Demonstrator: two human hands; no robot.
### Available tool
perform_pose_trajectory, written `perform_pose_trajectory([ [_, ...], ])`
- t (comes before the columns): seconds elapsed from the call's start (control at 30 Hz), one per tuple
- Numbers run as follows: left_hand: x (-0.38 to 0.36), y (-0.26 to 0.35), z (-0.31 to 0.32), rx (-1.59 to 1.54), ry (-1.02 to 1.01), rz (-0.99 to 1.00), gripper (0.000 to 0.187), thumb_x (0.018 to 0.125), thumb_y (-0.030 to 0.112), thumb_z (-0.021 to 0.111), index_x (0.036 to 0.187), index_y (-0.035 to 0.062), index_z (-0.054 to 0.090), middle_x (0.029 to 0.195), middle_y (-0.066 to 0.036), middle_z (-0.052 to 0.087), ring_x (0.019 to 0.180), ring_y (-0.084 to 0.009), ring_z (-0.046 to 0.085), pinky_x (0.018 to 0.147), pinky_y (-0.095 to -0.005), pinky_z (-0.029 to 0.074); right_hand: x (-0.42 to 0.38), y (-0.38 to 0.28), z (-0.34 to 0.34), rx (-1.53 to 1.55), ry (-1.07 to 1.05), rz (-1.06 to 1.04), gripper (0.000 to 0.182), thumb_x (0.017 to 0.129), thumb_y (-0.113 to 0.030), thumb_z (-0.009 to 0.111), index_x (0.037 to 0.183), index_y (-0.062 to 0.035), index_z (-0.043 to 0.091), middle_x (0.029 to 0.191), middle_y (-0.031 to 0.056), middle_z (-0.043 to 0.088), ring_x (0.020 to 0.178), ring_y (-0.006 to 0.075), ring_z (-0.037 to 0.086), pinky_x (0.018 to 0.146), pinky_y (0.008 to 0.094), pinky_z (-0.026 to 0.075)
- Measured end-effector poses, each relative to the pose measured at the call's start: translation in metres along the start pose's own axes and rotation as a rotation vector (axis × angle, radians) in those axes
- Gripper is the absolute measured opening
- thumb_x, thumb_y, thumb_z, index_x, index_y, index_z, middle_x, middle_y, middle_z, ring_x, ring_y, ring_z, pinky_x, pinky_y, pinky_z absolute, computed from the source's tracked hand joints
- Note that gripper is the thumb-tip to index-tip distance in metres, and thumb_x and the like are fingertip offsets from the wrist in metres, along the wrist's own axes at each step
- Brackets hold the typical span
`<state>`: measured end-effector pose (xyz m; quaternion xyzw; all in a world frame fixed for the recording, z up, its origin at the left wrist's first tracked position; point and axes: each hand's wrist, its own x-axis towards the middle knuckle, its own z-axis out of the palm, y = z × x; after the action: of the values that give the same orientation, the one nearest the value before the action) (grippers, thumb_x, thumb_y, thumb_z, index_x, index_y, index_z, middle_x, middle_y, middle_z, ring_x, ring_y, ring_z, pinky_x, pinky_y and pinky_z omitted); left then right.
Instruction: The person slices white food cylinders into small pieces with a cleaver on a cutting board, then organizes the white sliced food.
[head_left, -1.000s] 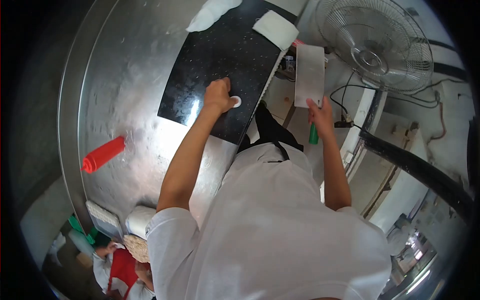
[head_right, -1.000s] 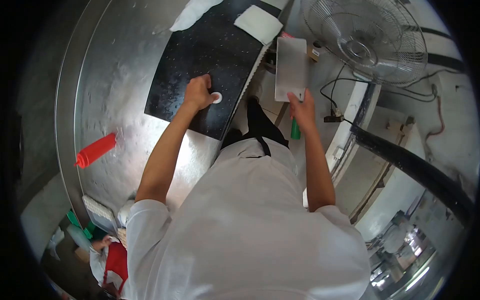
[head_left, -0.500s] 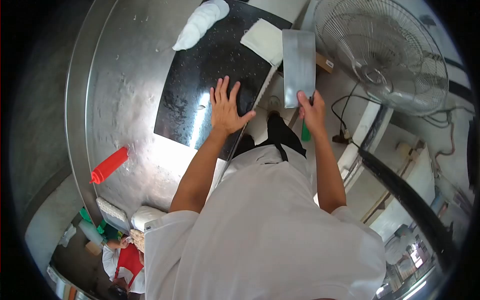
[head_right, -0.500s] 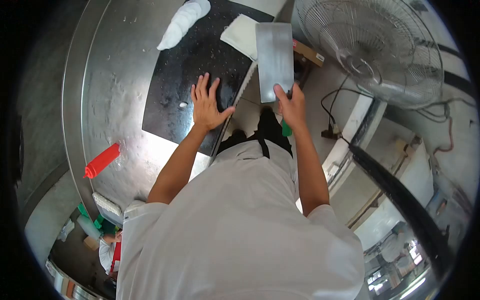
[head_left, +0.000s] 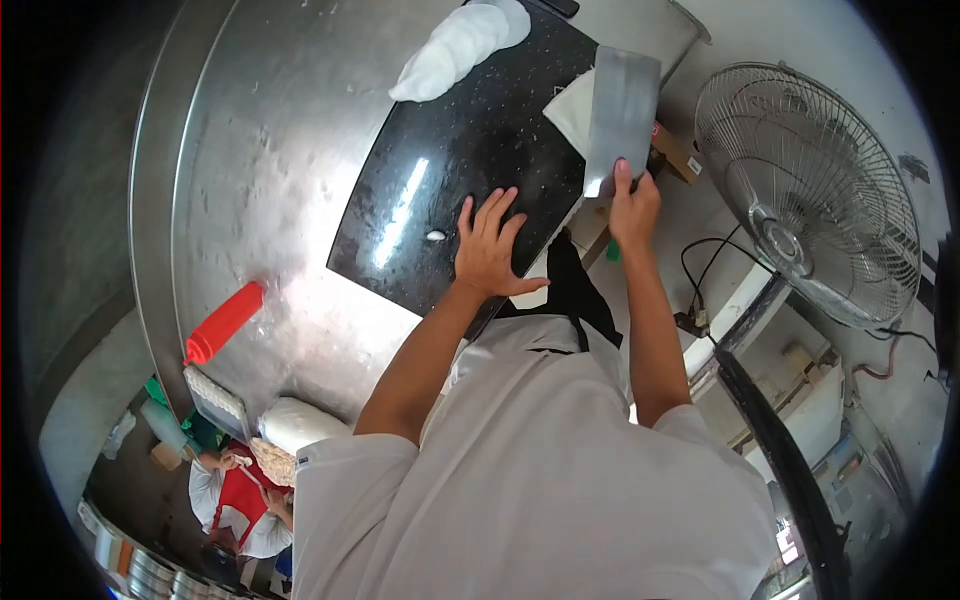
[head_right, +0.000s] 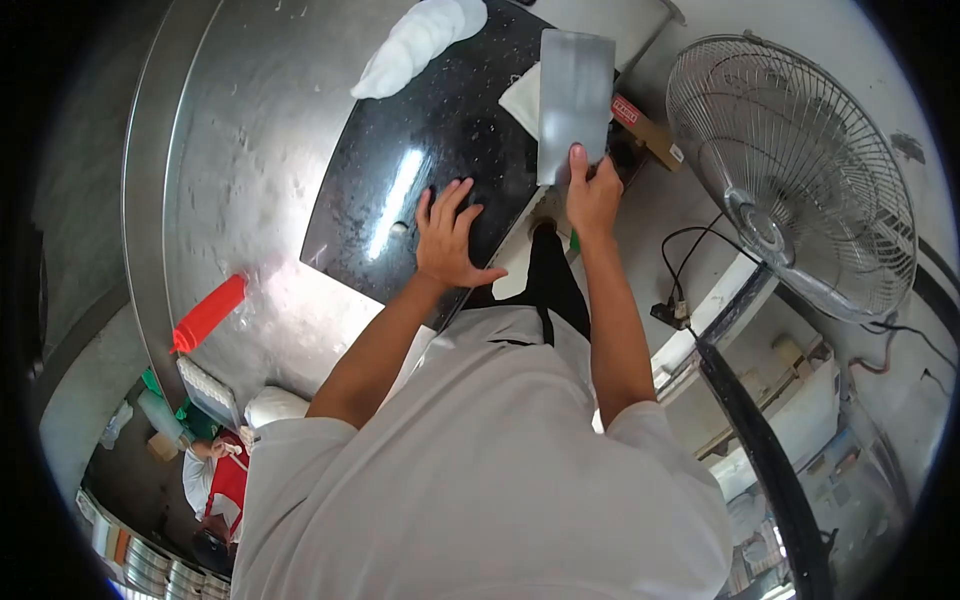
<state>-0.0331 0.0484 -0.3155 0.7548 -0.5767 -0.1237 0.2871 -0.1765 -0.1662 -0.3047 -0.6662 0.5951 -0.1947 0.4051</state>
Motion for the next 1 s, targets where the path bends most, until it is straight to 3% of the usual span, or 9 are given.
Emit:
perform_pose_trajectory([
  [0.13, 0.002, 0.004, 0.001, -0.032, 0.092, 0.029, 0.089, 0.065, 0.076, 0.075, 0.119, 0.0065, 0.059, 0.155, -0.018, 0.044, 0.146, -0.0387, 0.038, 0.121, -0.0612, 0.015, -0.002, 0.021, 0.008, -0.381, -0.108, -0.018, 0.063, 0.101, -0.055, 0.059, 0.109, 0.0065, 0.069, 0.096, 0.0291, 0.071, 0.099, 0.0461, 0.069, 0.089, 0.0484, 0.051],
  [0.2, 0.003, -0.001, 0.003, -0.038, 0.153, 0.046, 0.089, 0.063, 0.073, 0.077, 0.12, 0.0075, 0.059, 0.155, -0.017, 0.044, 0.147, -0.0389, 0.037, 0.122, -0.0611, 0.013, -0.035, 0.011, -0.006, -0.214, -0.086, -0.014, 0.069, 0.099, -0.06, 0.058, 0.111, 0.0069, 0.068, 0.1, 0.0303, 0.071, 0.101, 0.0463, 0.068, 0.09, 0.0476, 0.051],
  [0.33, 0.008, -0.035, -0.01, -0.5, 0.104, -0.018, 0.04, 0.087, 0.032, 0.073, 0.117, 0.0073, 0.065, 0.136, -0.016, 0.059, 0.13, -0.0366, 0.053, 0.111, -0.0486, 0.038, -0.132, 0.045, -0.036, -0.07, -0.049, 0.144, 0.071, 0.096, -0.062, 0.062, 0.112, 0.0072, 0.068, 0.102, 0.0277, 0.071, 0.097, 0.0426, 0.068, 0.088, 0.0445, 0.052],
  [0.4, -0.004, -0.05, -0.049, -0.321, 0.157, 0.141, 0.03, 0.087, 0.003, 0.064, 0.117, 0.0078, 0.067, 0.123, -0.015, 0.063, 0.115, -0.0367, 0.058, 0.101, -0.0462, 0.046, -0.17, 0.078, -0.044, -0.04, -0.075, 0.215, 0.071, 0.095, -0.062, 0.064, 0.111, 0.007, 0.068, 0.1, 0.0253, 0.072, 0.093, 0.0387, 0.068, 0.087, 0.0432, 0.052],
  [0.57, -0.037, -0.119, -0.082, 0.018, -0.018, 0.223, 0.041, 0.079, -0.009, 0.058, 0.114, 0.0098, 0.07, 0.114, -0.014, 0.061, 0.109, -0.0357, 0.058, 0.097, -0.0474, 0.047, -0.228, 0.078, -0.039, 0.011, -0.226, 0.113, 0.069, 0.092, -0.062, 0.069, 0.105, 0.0059, 0.069, 0.094, 0.0199, 0.071, 0.088, 0.0297, 0.068, 0.082, 0.0425, 0.052],
  [0.77, -0.037, -0.107, -0.094, 0.229, 0.288, -0.011, 0.032, 0.081, 0.001, 0.063, 0.11, 0.0113, 0.07, 0.106, -0.008, 0.066, 0.105, -0.0326, 0.061, 0.094, -0.0472, 0.043, -0.2, 0.057, 0.014, -0.232, -0.653, -0.283, 0.069, 0.082, -0.065, 0.075, 0.101, 0.0012, 0.07, 0.092, 0.0236, 0.073, 0.091, 0.04, 0.072, 0.081, 0.0489, 0.054],
  [0.83, -0.035, -0.055, -0.062, 0.06, 0.388, 0.068, 0.037, 0.081, 0.019, 0.069, 0.117, 0.0102, 0.069, 0.119, -0.012, 0.065, 0.116, -0.0339, 0.058, 0.103, -0.0523, 0.038, -0.192, 0.049, 0.025, -0.375, -0.667, -0.312, 0.068, 0.079, -0.066, 0.077, 0.098, -0.0011, 0.07, 0.093, 0.0243, 0.073, 0.094, 0.0431, 0.071, 0.082, 0.0512, 0.054],
  [0.9, -0.063, -0.02, -0.014, 0.329, -0.096, -0.078, 0.083, 0.086, 0.059, 0.064, 0.156, 0.0168, 0.045, 0.166, -0.017, 0.03, 0.156, -0.0392, 0.022, 0.121, -0.0684, 0.012, -0.183, 0.04, 0.027, -0.45, -0.679, -0.264, 0.067, 0.072, -0.063, 0.083, 0.101, -0.0045, 0.069, 0.095, 0.0232, 0.073, 0.097, 0.0442, 0.07, 0.085, 0.0529, 0.055],
  [1.0, -0.046, -0.01, -0.014, 0.293, -0.168, -0.17, 0.094, 0.085, 0.069, 0.062, 0.163, 0.022, 0.034, 0.173, -0.014, 0.013, 0.16, -0.0398, 0.004, 0.121, -0.073, 0.003, -0.176, 0.039, 0.02, -0.529, -0.674, -0.401, 0.073, 0.066, -0.057, 0.089, 0.11, -0.0043, 0.064, 0.097, 0.0224, 0.073, 0.097, 0.0444, 0.07, 0.085, 0.0525, 0.055],
])
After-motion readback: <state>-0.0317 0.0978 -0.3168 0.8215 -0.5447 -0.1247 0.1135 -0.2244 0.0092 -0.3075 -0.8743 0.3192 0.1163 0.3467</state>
